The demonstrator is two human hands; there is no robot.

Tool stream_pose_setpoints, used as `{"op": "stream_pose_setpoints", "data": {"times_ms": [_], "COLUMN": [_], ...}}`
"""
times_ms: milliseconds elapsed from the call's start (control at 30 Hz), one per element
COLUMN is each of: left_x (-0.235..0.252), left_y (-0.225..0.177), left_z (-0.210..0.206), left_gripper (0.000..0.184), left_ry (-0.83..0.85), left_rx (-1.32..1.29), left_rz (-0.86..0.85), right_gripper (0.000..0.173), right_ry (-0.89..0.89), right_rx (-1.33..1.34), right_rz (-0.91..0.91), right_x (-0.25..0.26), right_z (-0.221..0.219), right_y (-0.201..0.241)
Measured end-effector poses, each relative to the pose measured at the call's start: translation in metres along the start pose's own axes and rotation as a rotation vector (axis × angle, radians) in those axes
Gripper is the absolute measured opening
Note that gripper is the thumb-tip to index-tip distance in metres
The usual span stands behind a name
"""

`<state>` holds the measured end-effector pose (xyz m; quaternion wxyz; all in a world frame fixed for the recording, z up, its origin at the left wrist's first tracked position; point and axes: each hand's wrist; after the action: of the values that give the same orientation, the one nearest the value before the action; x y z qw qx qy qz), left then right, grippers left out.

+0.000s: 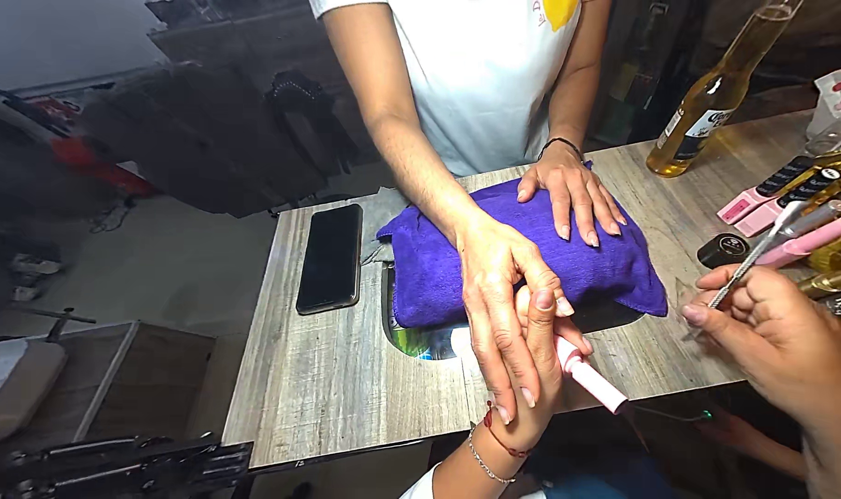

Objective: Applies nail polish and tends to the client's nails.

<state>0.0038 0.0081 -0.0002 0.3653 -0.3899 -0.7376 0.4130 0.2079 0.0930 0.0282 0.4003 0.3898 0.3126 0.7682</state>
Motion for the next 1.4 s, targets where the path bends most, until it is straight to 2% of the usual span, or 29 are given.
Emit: {"op": "stream_pose_setpoints", "data": {"times_ms": [100, 200, 433, 567, 633, 700, 767, 900, 1133, 1200, 1400], "left_x": [-0.001, -0.001, -0.006, -0.009, -0.012, -0.015, -0.018, -0.025, -0.031, -0.031, -0.03], "left_y": [0.002, 0.002, -0.002, 0.0, 0.001, 0.003, 0.002, -0.006, -0.012, -0.015, -0.012], "left_z": [0.001, -0.001, -0.002, -0.007, -0.011, -0.012, -0.015, -0.021, -0.024, -0.024, -0.027], "left_gripper": [0.042, 0.046, 0.047, 0.052, 0.05, 0.039, 0.028, 0.03, 0.032, 0.032, 0.033], "left_ry": [0.01, -0.008, -0.009, -0.029, -0.016, 0.037, 0.051, 0.01, 0.008, 0.027, 0.076], "left_rx": [0.03, 0.093, 0.091, 0.025, -0.041, -0.136, -0.215, -0.271, -0.309, -0.309, -0.301], "left_rz": [-0.006, -0.031, -0.031, 0.045, 0.093, 0.109, 0.168, 0.328, 0.467, 0.489, 0.57], "right_gripper": [0.046, 0.044, 0.036, 0.032, 0.031, 0.031, 0.034, 0.04, 0.021, 0.011, 0.029], "right_ry": [0.027, 0.044, 0.05, 0.018, 0.012, 0.002, -0.03, -0.15, -0.306, -0.295, -0.159], "right_rx": [-0.296, -0.42, -0.5, -0.502, -0.503, -0.497, -0.461, -0.35, 0.103, 0.225, 0.519], "right_rz": [0.017, 0.018, 0.035, 0.032, 0.022, 0.006, -0.002, 0.099, 0.308, 0.32, 0.35], "right_x": [-0.007, -0.011, -0.014, -0.013, -0.014, -0.014, -0.015, -0.018, -0.02, -0.019, -0.017], "right_z": [0.022, 0.032, 0.03, 0.026, 0.026, 0.026, 0.025, 0.013, -0.015, -0.022, -0.027], "right_y": [-0.017, -0.028, -0.041, -0.044, -0.044, -0.044, -0.042, -0.03, -0.014, -0.011, -0.002]}}
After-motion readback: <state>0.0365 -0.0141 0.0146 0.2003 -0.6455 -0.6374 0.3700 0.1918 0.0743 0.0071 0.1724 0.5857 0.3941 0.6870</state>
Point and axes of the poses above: each hand's wrist, its own x-axis towards the middle knuckle, its own z-axis out of the back of the hand, y = z × x, and after that the axes turned 7 degrees about x, right-handed
